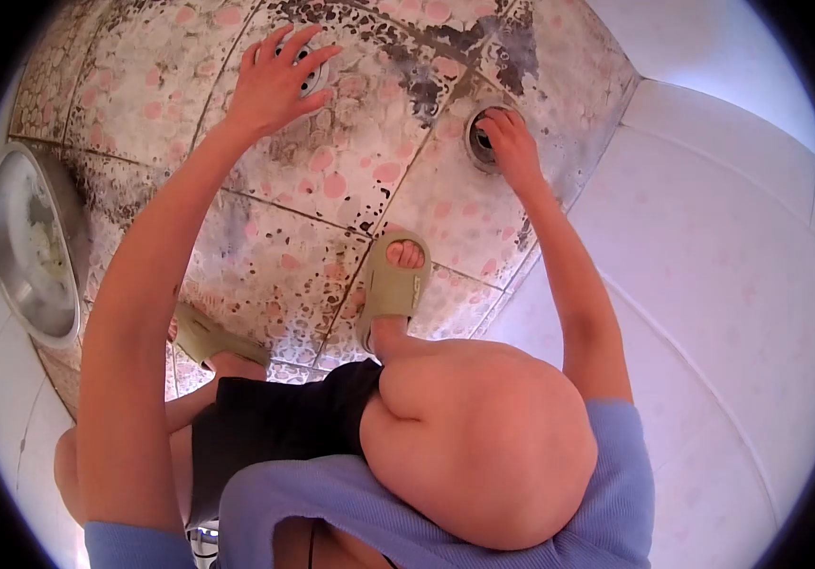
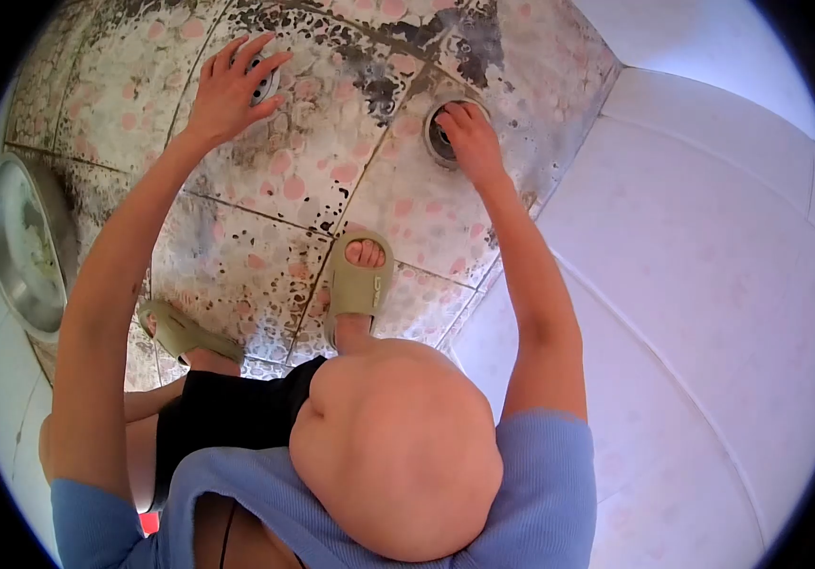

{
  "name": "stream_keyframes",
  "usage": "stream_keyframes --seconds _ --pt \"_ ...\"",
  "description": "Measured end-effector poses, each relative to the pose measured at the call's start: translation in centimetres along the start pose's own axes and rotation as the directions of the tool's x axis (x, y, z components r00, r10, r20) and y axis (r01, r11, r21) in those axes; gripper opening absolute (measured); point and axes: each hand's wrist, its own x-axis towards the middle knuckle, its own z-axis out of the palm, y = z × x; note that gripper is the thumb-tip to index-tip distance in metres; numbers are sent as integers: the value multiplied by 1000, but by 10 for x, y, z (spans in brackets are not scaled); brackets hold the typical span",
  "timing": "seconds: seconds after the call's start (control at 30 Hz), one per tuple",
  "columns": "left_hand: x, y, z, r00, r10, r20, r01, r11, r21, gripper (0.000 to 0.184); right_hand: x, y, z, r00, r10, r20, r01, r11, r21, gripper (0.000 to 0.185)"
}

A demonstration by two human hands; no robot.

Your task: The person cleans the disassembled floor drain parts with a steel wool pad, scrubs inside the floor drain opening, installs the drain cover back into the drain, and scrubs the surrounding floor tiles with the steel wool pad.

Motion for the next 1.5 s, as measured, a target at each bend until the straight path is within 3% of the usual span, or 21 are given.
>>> stream_keyframes --seconds 0.07,0.27,0.37,0.47,0.5,0.6,0.63,0.83,0.93,0.97,1.0,1.03,1.07,1.17,1.27,1.3,1.33,1.37,1.4,1.5 --pt "-1 1 -1 1000 -4 12 3 1000 12 54 7 12 6 994 -62 96 62 998 0 16" --pt "2 -2 -4 1000 -15 21 14 1000 17 55 -18 -6 15 908 410 90 -388 901 -195 13" --pt "-1 0 -3 1000 -5 30 5 1000 -3 56 -24 -14 29 936 328 128 -287 921 -263 15" --pt "1 1 -2 1000 5 19 -5 1000 -13 57 -17 -5 25 927 307 217 -315 949 4 18" --pt "0 -1 -1 1000 0 14 0 1000 -6 57 -11 -1 19 891 400 213 -428 897 106 18" --pt "-2 -3 5 999 20 -39 -18 999 36 57 -2 -13 22 744 657 123 -661 750 -11 18" --pt "-2 -1 0 1000 7 11 -7 999 54 57 -8 -23 20 782 606 146 -606 794 -51 20" --pt "-1 2 1 1000 -2 21 1 999 32 54 12 -6 33 550 654 519 -773 634 21 36" --pt "3 -3 1 1000 -12 11 11 999 36 54 -14 9 32 835 349 426 -427 898 101 35" --pt "2 -3 1 1000 -9 10 9 1000 30 54 -17 18 22 847 221 484 -277 960 45 32" --pt "-2 -1 0 1000 -11 16 10 1000 21 54 -12 25 13 837 -12 547 -5 1000 30 27" --pt "-4 1 0 1000 -16 20 16 1000 16 54 -1 37 8 761 -236 604 274 961 30 23" --pt "-2 1 1 1000 -25 16 25 1000 16 54 12 49 3 624 -431 652 536 843 45 18" --pt "-1 -3 2 1000 -28 -1 28 999 27 54 34 60 -12 560 -700 444 732 669 131 11" --pt "-3 4 -3 1000 6 -5 -6 1000 30 54 -17 36 14 860 -346 376 447 867 -223 11" --pt "0 3 -7 1000 18 -18 -17 999 42 54 -22 29 27 855 -149 496 309 915 -259 11" --pt "3 0 -6 1000 2 -4 -2 999 37 54 -7 17 28 835 95 542 75 956 -284 13" --pt "2 -1 -3 1000 -13 15 13 999 30 54 7 3 28 747 326 579 -162 935 -317 16" --pt "-1 1 -2 999 -32 41 32 999 20 54 15 -8 27 598 523 608 -382 852 -358 19" --pt "-2 2 -1 999 -43 30 41 998 38 54 19 -5 37 507 755 415 -786 603 -137 21"
